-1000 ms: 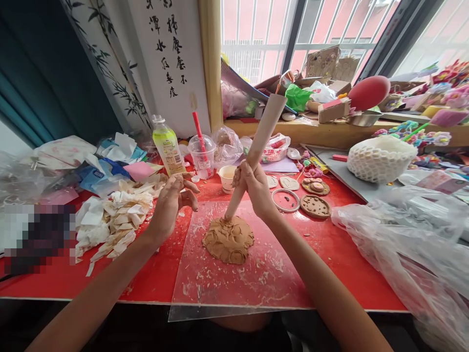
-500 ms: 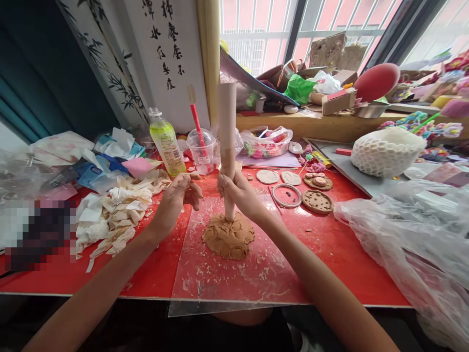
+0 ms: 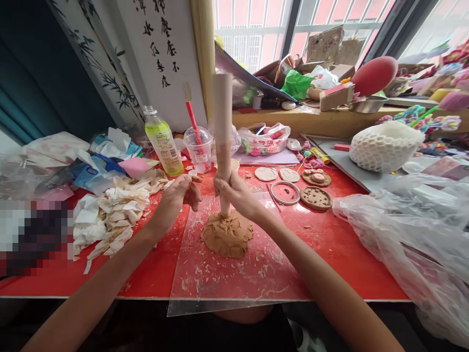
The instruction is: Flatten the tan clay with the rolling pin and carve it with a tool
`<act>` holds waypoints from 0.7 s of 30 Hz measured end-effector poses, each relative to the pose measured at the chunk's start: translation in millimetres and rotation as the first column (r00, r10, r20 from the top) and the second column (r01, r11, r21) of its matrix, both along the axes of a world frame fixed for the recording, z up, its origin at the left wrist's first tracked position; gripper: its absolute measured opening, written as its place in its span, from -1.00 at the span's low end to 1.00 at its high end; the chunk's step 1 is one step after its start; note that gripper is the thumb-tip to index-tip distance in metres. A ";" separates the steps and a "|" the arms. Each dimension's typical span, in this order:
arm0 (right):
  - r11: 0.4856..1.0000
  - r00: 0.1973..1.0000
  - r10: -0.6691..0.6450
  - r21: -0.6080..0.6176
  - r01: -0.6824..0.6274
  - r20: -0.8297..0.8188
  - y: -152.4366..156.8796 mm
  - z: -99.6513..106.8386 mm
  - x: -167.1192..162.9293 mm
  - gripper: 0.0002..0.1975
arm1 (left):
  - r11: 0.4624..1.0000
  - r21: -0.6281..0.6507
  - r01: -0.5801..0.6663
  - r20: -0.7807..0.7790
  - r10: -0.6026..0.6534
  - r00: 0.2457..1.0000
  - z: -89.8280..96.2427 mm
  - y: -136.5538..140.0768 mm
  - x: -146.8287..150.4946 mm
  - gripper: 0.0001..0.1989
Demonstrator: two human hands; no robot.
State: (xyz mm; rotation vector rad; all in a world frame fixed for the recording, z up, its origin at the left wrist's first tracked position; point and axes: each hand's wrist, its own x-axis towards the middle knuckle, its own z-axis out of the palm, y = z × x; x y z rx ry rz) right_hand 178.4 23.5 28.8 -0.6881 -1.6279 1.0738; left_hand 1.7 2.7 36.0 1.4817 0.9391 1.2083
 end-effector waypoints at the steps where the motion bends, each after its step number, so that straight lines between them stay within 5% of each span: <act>1: 0.999 0.999 -0.008 0.031 0.009 -0.050 0.0 2.5 1.4 -0.80 | 1.000 0.000 -0.004 0.005 0.004 1.000 0.7 0.0 -0.4 -0.71; 5: 0.993 0.977 -0.031 0.107 0.055 -0.211 -1.1 7.7 2.4 -0.81 | 1.000 -0.003 -0.016 0.006 0.016 1.000 2.8 -1.1 -0.7 -0.75; 11: 0.999 0.976 0.040 -0.005 -0.040 0.214 -4.3 -8.4 -10.1 -0.82 | 1.000 0.016 -0.010 -0.006 0.010 1.000 1.9 -0.8 -1.1 -0.69; 16: 0.997 0.998 -0.025 0.072 0.020 0.057 -6.9 2.1 -3.7 -0.90 | 0.999 0.001 -0.035 0.024 0.035 0.999 4.3 -0.3 -3.3 -0.74; 21: 0.999 0.999 -0.034 0.002 0.034 0.011 -6.4 2.7 -4.0 -0.83 | 1.000 -0.003 -0.028 0.009 0.028 1.000 4.2 0.4 -2.4 -0.73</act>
